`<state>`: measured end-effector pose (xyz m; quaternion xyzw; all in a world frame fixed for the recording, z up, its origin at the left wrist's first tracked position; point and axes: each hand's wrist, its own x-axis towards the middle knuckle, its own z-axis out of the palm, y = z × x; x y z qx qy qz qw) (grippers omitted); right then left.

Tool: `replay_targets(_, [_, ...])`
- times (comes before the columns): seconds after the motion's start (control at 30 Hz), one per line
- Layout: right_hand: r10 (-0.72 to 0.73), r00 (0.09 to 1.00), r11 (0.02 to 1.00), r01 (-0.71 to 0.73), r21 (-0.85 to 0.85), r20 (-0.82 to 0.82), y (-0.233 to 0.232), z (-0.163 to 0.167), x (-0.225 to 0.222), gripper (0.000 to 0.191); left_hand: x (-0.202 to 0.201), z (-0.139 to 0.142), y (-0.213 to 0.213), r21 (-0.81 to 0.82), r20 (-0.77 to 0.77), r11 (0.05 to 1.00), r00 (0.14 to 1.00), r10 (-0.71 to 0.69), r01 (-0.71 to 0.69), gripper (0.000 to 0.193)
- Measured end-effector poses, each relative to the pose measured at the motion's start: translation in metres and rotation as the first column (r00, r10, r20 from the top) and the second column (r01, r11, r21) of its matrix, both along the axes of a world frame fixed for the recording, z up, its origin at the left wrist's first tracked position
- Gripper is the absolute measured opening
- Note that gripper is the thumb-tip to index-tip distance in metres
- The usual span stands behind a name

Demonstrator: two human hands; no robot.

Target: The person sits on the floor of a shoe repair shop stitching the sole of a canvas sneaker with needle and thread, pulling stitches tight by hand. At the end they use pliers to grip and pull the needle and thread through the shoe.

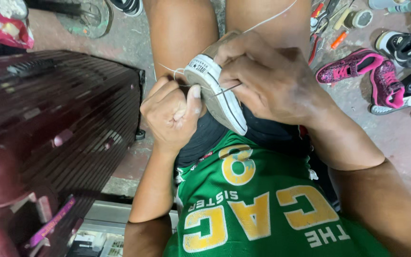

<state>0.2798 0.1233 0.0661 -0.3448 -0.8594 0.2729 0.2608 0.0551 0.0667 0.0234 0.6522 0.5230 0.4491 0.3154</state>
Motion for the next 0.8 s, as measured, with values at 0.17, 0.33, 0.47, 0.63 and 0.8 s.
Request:
replay_targets(0.17, [0.032, 0.998, 0.999, -0.033, -0.013, -0.047, 0.008, -0.004, -0.011, 0.023, -0.010, -0.005, 0.010, 0.029, -0.112, 0.999, 0.993, 0.028, -0.025, 0.043])
replay_targets(0.33, [-0.016, 0.998, 1.000, 0.015, 0.016, 0.066, 0.007, 0.000, -0.014, 0.024, -0.018, -0.006, 0.022, 0.057, -0.196, 0.995, 0.976, 0.091, -0.081, 0.042])
replay_targets(0.47, [-0.041, 0.998, 0.997, 0.043, -0.058, 0.038, -0.002, 0.005, -0.009, 0.024, -0.008, 0.000, 0.012, -0.212, 0.126, 0.959, 0.968, 0.215, -0.186, 0.028])
replay_targets(0.63, [-0.099, 0.993, 0.978, 0.085, -0.188, -0.069, -0.013, 0.001, 0.005, 0.027, -0.002, 0.008, -0.002, -0.330, 0.918, 0.910, 0.309, 0.248, 0.249, 0.019])
replay_targets(0.8, [-0.044, 0.999, 0.999, 0.044, -0.014, 0.028, -0.018, -0.004, 0.010, 0.048, -0.003, 0.024, -0.011, -0.274, 0.226, 0.960, 0.974, 0.017, 0.047, 0.012])
